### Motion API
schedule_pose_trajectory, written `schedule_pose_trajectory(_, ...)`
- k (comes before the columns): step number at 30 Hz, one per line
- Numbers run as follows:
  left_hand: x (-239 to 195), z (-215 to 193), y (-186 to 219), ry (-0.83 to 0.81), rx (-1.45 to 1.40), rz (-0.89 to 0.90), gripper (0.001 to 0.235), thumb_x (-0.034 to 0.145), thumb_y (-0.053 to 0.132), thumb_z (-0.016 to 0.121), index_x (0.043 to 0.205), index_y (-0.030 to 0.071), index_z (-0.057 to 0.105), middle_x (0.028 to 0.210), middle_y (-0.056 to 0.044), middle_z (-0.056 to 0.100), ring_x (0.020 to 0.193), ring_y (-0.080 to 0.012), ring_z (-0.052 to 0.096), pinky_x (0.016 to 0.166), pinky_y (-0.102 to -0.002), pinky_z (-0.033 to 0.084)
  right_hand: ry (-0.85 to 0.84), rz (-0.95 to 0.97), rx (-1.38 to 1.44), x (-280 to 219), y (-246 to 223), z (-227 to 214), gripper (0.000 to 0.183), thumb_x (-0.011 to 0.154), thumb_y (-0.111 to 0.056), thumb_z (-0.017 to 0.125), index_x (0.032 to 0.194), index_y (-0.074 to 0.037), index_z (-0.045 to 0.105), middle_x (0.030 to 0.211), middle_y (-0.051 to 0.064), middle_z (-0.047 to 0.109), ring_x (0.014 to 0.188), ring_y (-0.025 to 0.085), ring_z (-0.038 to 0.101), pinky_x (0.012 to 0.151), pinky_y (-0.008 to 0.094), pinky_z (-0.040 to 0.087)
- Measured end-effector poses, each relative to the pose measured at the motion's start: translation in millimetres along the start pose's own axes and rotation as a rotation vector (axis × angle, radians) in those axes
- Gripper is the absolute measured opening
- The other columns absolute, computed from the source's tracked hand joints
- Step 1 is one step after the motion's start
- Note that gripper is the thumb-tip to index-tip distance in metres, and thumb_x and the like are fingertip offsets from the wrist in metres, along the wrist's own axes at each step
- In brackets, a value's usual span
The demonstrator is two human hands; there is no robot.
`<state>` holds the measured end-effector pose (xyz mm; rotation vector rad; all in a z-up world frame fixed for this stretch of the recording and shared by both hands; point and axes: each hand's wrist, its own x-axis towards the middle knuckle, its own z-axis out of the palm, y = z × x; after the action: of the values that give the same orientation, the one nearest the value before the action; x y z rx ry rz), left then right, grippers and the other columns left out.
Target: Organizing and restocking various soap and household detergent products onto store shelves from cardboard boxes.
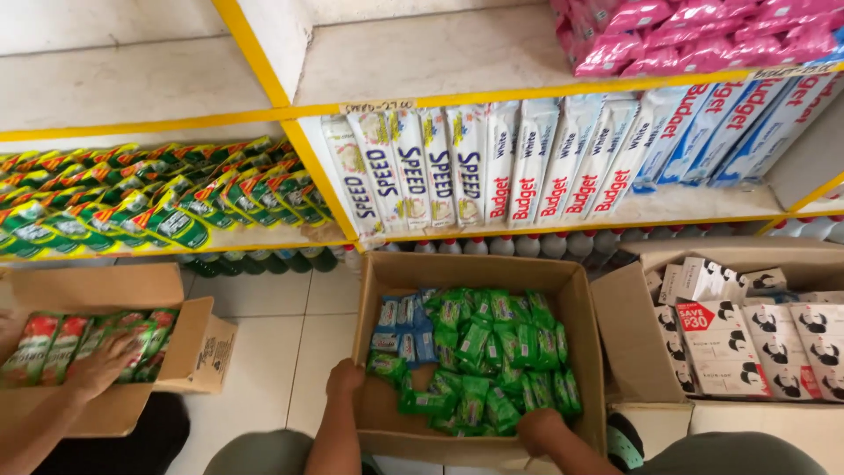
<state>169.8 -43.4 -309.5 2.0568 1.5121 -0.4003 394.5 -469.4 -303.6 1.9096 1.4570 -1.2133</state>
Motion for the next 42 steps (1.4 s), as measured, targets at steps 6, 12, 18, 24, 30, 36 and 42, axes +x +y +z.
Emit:
schedule_pose_trajectory(6,5.4,27.1,-0.2,-0.100,-0.033,0.108,0.053,0.097,0.043,0.064,0.126,-0.002,0.065,0.128,-0.026,0.067,0.119,-0.0401,0.066,0.100,-0.046,0.055,-0.015,0.187,0.017,-29.5,36.4,-25.2,0.028,0.085,-0.024,0.078,0.109,-0.010,0.078,0.114,0.015,0.073,0.104,0.034,0.069,0.083,0.050,0.056)
schedule_pose_trajectory(12,-13.4,31.1,9.2,-0.120,-0.102,0.119,0.056,0.097,0.044,0.061,0.128,-0.003,0.062,0.130,-0.028,0.064,0.121,-0.0424,0.063,0.102,-0.046,0.052,-0.223,0.240,0.038,-36.3,38.5,-33.3,0.030,0.093,-0.028,0.076,0.114,-0.008,0.073,0.116,0.016,0.073,0.104,0.037,0.071,0.078,0.052,0.056)
schedule_pose_trajectory(18,0.7,25.7,25.6,-0.082,-0.121,0.120,0.059,0.095,0.035,0.070,0.131,-0.009,0.055,0.133,-0.031,0.061,0.121,-0.0435,0.062,0.101,-0.046,0.054,-0.094,0.188,-0.004,-48.1,-19.7,-58.8,0.042,0.089,-0.032,0.077,0.120,-0.004,0.069,0.124,0.019,0.071,0.104,0.040,0.072,0.079,0.056,0.058)
schedule_pose_trajectory(24,-60.2,13.8,27.9,-0.134,-0.048,-0.113,0.033,0.095,0.014,0.062,0.120,-0.007,0.068,0.129,-0.027,0.068,0.116,-0.0390,0.070,0.095,-0.048,0.058,0.179,0.053,-0.052,-14.1,-39.0,-42.0,0.040,0.078,-0.028,0.083,0.112,-0.010,0.076,0.116,0.014,0.072,0.103,0.034,0.070,0.081,0.051,0.059)
schedule_pose_trajectory(30,-54.7,3.9,18.5,0.024,0.044,0.073,0.035,0.091,0.016,0.064,0.121,-0.002,0.066,0.128,-0.027,0.066,0.116,-0.0407,0.066,0.095,-0.046,0.055,0.310,0.076,-0.045,-3.6,-28.3,-65.6,0.031,0.078,-0.017,0.081,0.108,-0.007,0.078,0.114,0.016,0.073,0.101,0.035,0.073,0.078,0.050,0.061)
schedule_pose_trajectory(36,-70.1,12.6,1.3,-0.063,0.090,0.124,0.038,0.089,0.017,0.064,0.124,0.001,0.065,0.131,-0.024,0.066,0.119,-0.0395,0.064,0.097,-0.045,0.054,0.176,0.122,-0.053,2.2,-37.6,-54.3,0.041,0.081,-0.022,0.084,0.118,-0.009,0.072,0.121,0.015,0.070,0.106,0.034,0.071,0.084,0.049,0.060)
schedule_pose_trajectory(42,-28.9,30.4,4.6,-0.246,0.318,0.172,0.033,0.093,0.015,0.064,0.121,-0.001,0.070,0.131,-0.026,0.065,0.116,-0.0414,0.066,0.092,-0.047,0.057,0.208,0.034,-0.056,-5.5,-38.9,-30.2,0.041,0.076,-0.019,0.084,0.116,-0.013,0.075,0.117,0.013,0.071,0.106,0.034,0.070,0.081,0.049,0.059)
